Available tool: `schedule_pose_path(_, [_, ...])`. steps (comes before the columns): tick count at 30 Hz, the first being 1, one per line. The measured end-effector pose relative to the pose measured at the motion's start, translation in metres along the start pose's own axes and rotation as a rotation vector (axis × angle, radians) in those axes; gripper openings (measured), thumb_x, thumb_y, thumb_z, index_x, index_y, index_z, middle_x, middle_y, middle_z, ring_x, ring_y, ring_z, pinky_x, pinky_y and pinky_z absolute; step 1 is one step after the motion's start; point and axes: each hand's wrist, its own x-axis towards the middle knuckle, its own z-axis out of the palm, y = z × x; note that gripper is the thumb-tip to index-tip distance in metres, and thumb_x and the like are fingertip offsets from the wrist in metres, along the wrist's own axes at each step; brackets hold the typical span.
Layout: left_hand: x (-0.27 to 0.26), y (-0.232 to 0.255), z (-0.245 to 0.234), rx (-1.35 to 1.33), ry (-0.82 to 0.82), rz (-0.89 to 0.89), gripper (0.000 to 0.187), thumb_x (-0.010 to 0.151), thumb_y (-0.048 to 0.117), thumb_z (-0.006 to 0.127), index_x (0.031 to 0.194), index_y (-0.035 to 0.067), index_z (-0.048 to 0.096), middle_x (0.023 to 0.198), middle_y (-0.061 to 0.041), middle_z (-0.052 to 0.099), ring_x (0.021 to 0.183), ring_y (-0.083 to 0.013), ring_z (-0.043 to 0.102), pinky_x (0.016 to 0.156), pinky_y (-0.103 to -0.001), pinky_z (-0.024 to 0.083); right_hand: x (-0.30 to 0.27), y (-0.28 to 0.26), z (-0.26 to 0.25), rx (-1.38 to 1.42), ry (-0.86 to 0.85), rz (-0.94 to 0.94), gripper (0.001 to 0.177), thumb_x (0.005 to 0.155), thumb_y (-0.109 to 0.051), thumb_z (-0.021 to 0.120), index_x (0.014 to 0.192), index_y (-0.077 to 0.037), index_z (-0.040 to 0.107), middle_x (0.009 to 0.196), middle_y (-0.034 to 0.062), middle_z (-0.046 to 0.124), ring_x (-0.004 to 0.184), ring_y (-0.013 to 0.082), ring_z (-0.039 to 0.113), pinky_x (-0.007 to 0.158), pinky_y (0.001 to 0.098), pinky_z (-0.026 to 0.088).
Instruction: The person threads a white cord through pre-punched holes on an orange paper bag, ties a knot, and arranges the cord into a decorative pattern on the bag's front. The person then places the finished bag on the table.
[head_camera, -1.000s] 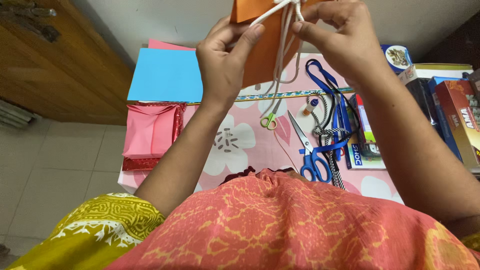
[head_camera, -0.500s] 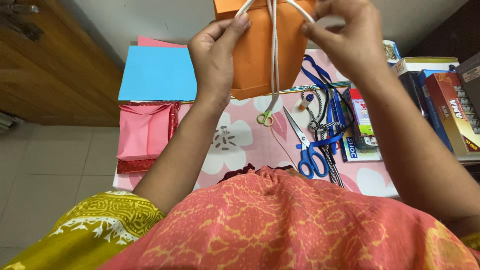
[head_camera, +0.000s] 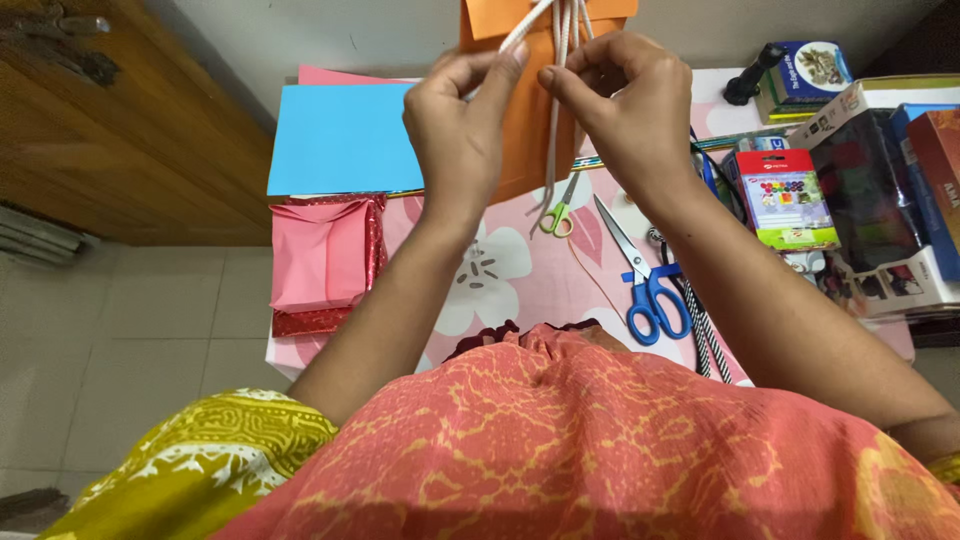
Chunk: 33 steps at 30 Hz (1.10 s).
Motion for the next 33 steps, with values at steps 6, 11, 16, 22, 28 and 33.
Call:
schedule_pose_path(6, [-0.017, -0.008, 0.005, -0.070, 0.002, -0.153, 0.028, 0.096, 0.024, 0.073, 0.102, -0.002, 0.080, 0.086, -0.003, 0.070, 0.076, -0.0068, 0.057, 0.068, -0.026, 0.046, -0.001, 0.008, 0.000, -0.093, -0.062, 0.082, 0.020, 0.092, -0.019, 0.079, 0.090, 0.000, 0.075, 0.075, 0.0066, 0.073, 0.065, 0.0116, 0.069, 0.061, 0.0261, 0.052])
schedule_pose_path(11, [-0.015, -0.022, 0.005, -0.244, 0.004, -0.250, 0.028, 0.096, 0.024, 0.076, 0.100, -0.004, 0.079, 0.091, -0.004, 0.073, 0.081, -0.0072, 0.060, 0.075, -0.024, 0.050, -0.002, 0.013, 0.007, 0.120, -0.145, 0.237, 0.018, 0.089, -0.016, 0.076, 0.086, 0.001, 0.070, 0.073, 0.0068, 0.071, 0.063, 0.0106, 0.065, 0.058, 0.0267, 0.051])
schedule_pose_path(16, [0.001, -0.042, -0.003, -0.487, 0.010, -0.420, 0.032, 0.091, 0.023, 0.077, 0.104, -0.006, 0.077, 0.098, -0.010, 0.077, 0.090, -0.0124, 0.069, 0.086, -0.026, 0.054, 0.001, 0.016, 0.006, 0.141, -0.254, 0.362, 0.022, 0.092, -0.021, 0.074, 0.088, 0.001, 0.075, 0.074, 0.0078, 0.072, 0.062, 0.0120, 0.065, 0.057, 0.0278, 0.049])
schedule_pose_path(22, [0.012, -0.060, -0.009, -0.552, 0.012, -0.583, 0.034, 0.089, 0.021, 0.078, 0.105, -0.009, 0.074, 0.102, -0.012, 0.076, 0.100, -0.0164, 0.071, 0.097, -0.030, 0.054, -0.017, 0.008, 0.007, -0.222, -0.387, 0.346, 0.029, 0.089, -0.032, 0.073, 0.090, -0.004, 0.079, 0.070, 0.0103, 0.075, 0.060, 0.0201, 0.073, 0.059, 0.0335, 0.054])
schedule_pose_path(28, [0.026, -0.070, -0.008, -0.618, 0.011, -0.622, 0.033, 0.088, 0.021, 0.079, 0.102, -0.009, 0.074, 0.102, -0.014, 0.075, 0.098, -0.0199, 0.070, 0.095, -0.033, 0.054, -0.024, 0.009, 0.010, -0.325, -0.421, 0.308, 0.029, 0.082, -0.036, 0.077, 0.086, -0.008, 0.080, 0.069, 0.0097, 0.074, 0.059, 0.0244, 0.071, 0.058, 0.0377, 0.054])
schedule_pose_path(33, [0.037, -0.069, -0.002, -0.681, -0.010, -0.588, 0.032, 0.088, 0.020, 0.079, 0.102, -0.009, 0.074, 0.103, -0.014, 0.075, 0.099, -0.0197, 0.070, 0.095, -0.034, 0.055, -0.037, 0.010, 0.018, -0.379, -0.327, 0.261, 0.029, 0.088, -0.039, 0.075, 0.088, -0.011, 0.079, 0.064, 0.0095, 0.072, 0.056, 0.0257, 0.069, 0.055, 0.0402, 0.051])
